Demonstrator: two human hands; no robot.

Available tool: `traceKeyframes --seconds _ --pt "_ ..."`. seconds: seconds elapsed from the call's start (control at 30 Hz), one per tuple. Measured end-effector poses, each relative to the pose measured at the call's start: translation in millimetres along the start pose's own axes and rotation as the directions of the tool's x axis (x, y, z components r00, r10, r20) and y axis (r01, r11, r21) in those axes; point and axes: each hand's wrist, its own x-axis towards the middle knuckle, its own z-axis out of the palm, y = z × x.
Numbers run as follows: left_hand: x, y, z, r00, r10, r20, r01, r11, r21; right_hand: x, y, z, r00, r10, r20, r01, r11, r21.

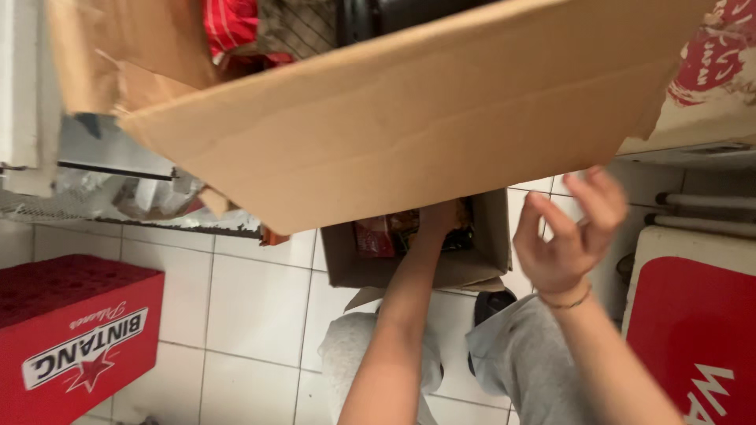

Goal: The person unpacks a cardboard box containing snacks and cleaning supplies, then sprays a shelf with a green spray bottle and wipes it with a cloth. They repeat the wiping action on the same shelf area multiple times.

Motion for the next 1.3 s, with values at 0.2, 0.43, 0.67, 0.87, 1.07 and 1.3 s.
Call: traceKeyframes --seconds 0.2,0.43,0.67,0.87,1.07,1.3 --pt "65 -4 47 0.997 -0.072 0.006 0.072 0.997 0.004 -73 13 21 0.897 0.413 0.16 -0.428 0.901 0.072" --pt "74 17 56 0.995 -0.075 -0.058 0.073 0.997 -0.03 -87 36 23 0.858 0.44 0.265 -0.484 0.865 0.132" --pt "-39 44 -11 0.993 -0.115 0.015 0.089 0.668 -0.739 -136 65 50 0.613 0.661 0.433 -0.781 0.59 0.206" --pt "-217 117 -115 0.967 0.177 -0.186 -0.248 0.834 -0.494 -119 39 21 -0.16 0.674 0.721 -0.894 -0.409 0.183" --pt "-372 234 -247 0.952 0.24 -0.19 -0.302 0.842 -0.448 11 -48 -85 -0.239 0.263 0.935 -0.635 -0.77 0.055" --pt "-467 326 -351 0.939 0.298 -0.171 -0.344 0.809 -0.477 96 -75 -170 -0.029 0.243 0.97 -0.621 -0.764 0.173"
